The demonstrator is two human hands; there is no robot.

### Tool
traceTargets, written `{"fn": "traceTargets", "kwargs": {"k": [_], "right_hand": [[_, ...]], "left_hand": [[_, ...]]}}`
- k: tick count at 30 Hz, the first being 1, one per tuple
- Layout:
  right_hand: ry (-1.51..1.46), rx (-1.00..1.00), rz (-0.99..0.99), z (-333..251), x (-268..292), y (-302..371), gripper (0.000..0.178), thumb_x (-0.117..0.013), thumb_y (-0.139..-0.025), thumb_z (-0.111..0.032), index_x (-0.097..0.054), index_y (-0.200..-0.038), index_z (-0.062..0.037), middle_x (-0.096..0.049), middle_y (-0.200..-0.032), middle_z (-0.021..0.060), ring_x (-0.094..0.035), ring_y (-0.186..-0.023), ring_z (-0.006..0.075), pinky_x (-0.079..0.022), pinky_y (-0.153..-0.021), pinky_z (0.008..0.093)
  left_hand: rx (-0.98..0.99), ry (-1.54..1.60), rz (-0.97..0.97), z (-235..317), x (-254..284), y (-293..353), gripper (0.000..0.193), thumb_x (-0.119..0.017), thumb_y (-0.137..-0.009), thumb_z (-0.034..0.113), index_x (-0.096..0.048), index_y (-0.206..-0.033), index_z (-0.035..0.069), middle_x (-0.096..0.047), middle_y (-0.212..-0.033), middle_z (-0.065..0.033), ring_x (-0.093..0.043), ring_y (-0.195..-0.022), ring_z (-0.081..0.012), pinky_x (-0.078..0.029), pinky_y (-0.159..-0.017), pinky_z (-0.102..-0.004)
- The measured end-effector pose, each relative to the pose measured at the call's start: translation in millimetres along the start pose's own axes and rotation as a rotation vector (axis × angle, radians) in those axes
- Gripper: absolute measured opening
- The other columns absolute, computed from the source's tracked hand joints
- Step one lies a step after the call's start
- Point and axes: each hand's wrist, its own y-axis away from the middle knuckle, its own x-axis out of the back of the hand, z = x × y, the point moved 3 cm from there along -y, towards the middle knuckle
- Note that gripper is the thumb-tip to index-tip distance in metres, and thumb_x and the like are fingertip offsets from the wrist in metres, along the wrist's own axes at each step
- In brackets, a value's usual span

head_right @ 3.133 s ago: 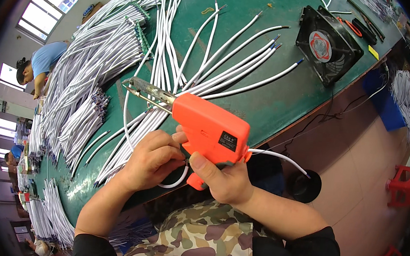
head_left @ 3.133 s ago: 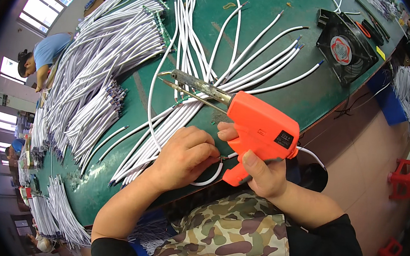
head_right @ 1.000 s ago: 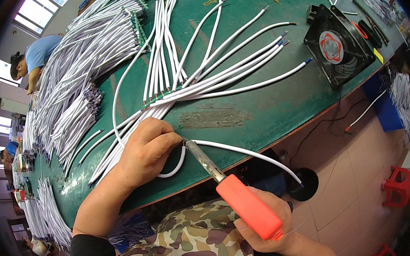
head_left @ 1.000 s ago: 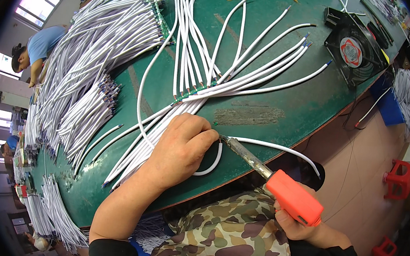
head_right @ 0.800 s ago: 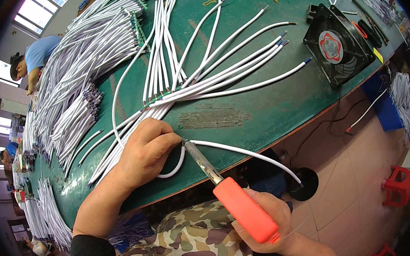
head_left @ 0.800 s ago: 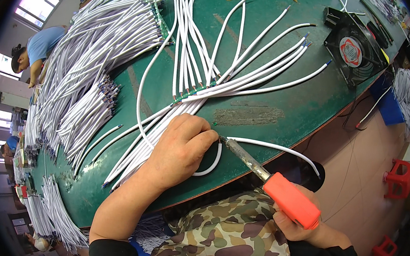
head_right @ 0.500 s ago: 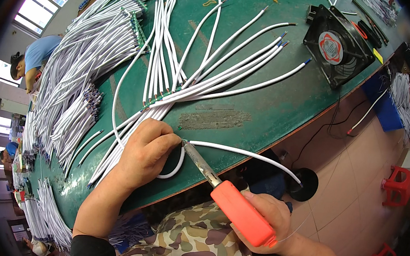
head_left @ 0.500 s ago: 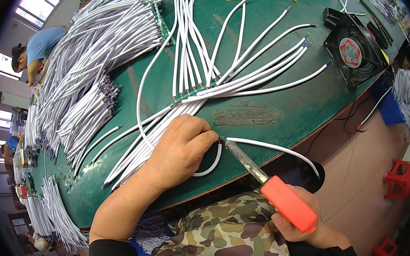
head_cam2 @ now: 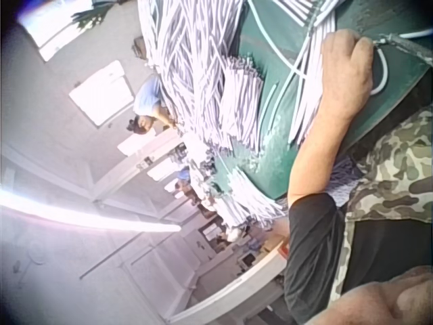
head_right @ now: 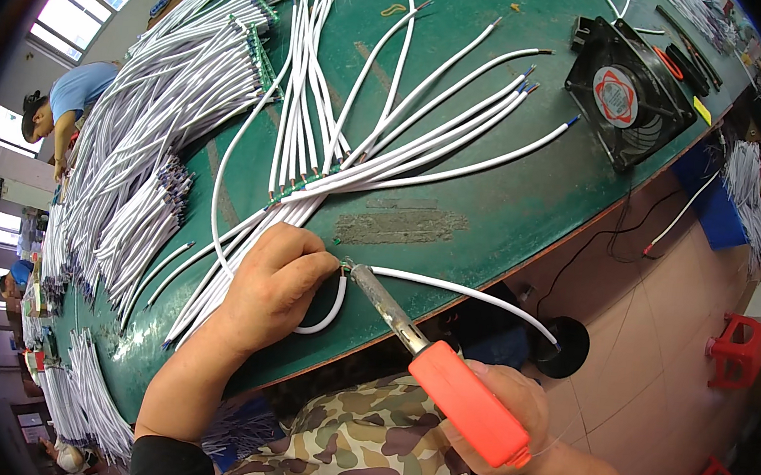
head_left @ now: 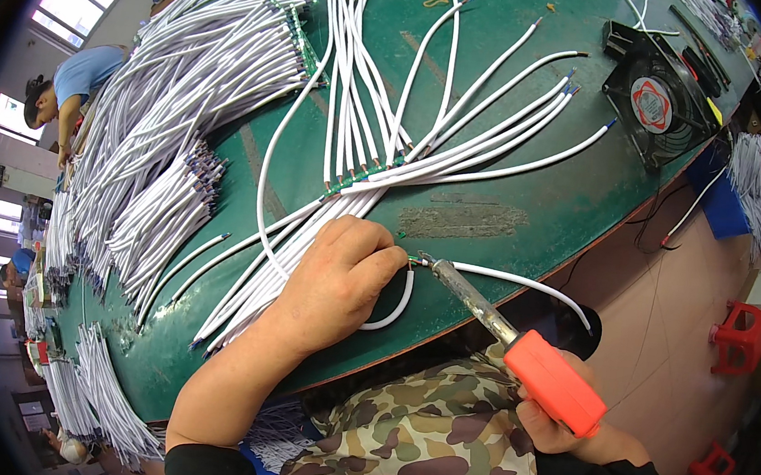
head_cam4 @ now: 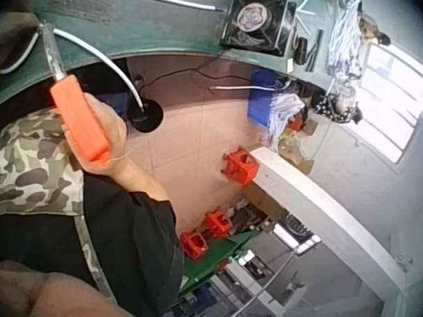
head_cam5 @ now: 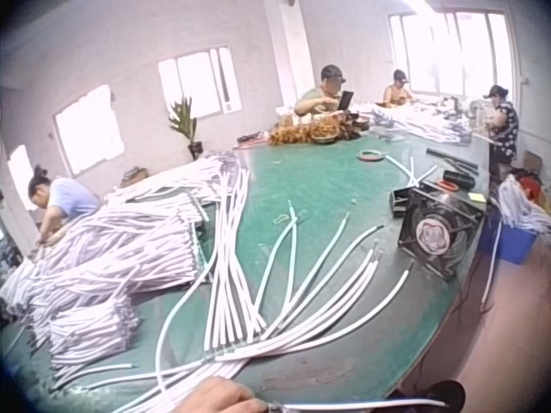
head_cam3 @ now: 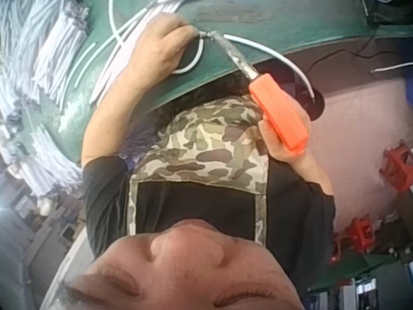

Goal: The person solders cables onto circuit boards using a soldering iron, then gathers and repositions the cable assemblies across the table by hand.

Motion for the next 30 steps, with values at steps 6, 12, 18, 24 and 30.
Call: {"fn": "traceTargets", "kwargs": {"k": [6, 12, 18, 24, 30], "right_hand": [[-0.031, -0.077, 0.044, 1.7, -1.4, 5.7, 0.047, -0.069, -0.080, -0.013, -0.058, -0.123, 0.0037, -0.068, -0.111, 0.0149, -0.069, -0.085, 0.0309, -0.055, -0.070, 0.0383], [-0.059, -0.062, 0.043, 1.0, 5.4, -2.8, 0.033, -0.068, -0.082, -0.014, -0.065, -0.111, 0.0016, -0.068, -0.105, 0.0148, -0.068, -0.082, 0.0324, -0.055, -0.070, 0.0391], [-0.088, -0.167, 0.126, -1.2, 29.4, 7.7, 0.026, -0.066, -0.087, -0.020, -0.066, -0.104, 0.0004, -0.068, -0.093, 0.0124, -0.068, -0.079, 0.0312, -0.054, -0.069, 0.0381], [-0.309, -0.140, 0.438, -7.9, 55.4, -3.7, 0.042, -0.051, -0.099, -0.031, -0.049, -0.119, 0.0055, -0.058, -0.113, 0.0158, -0.055, -0.074, 0.0113, -0.045, -0.068, 0.0252], [-0.364, -0.076, 0.530, -10.9, 64.3, -4.3, 0.045, -0.051, -0.099, -0.028, -0.045, -0.125, 0.0078, -0.058, -0.114, 0.0174, -0.055, -0.073, 0.0103, -0.046, -0.065, 0.0236]], "left_hand": [[-0.004, 0.004, -0.001, 0.4, 0.2, -0.8, 0.029, -0.068, -0.069, -0.007, -0.066, -0.095, 0.003, -0.060, -0.090, -0.0098, -0.058, -0.081, -0.0307, -0.047, -0.069, -0.0393], [-0.031, -0.057, -0.007, 1.3, 0.5, -1.6, 0.028, -0.069, -0.070, -0.005, -0.066, -0.096, 0.005, -0.060, -0.090, -0.0096, -0.058, -0.081, -0.0309, -0.047, -0.071, -0.0397], [0.073, -0.191, 0.009, 14.2, 12.1, -0.8, 0.028, -0.070, -0.079, 0.002, -0.064, -0.107, 0.006, -0.060, -0.090, -0.0103, -0.060, -0.081, -0.0309, -0.048, -0.072, -0.0406], [0.386, 0.257, -0.149, 26.1, 51.0, -4.2, 0.022, -0.068, -0.088, 0.005, -0.066, -0.110, 0.002, -0.056, -0.085, -0.0106, -0.056, -0.077, -0.0259, -0.045, -0.069, -0.0338], [0.454, 0.377, -0.139, 36.0, 69.6, -0.8, 0.007, -0.063, -0.093, 0.008, -0.061, -0.094, 0.001, -0.058, -0.093, -0.0091, -0.056, -0.085, -0.0212, -0.045, -0.079, -0.0329]]}}
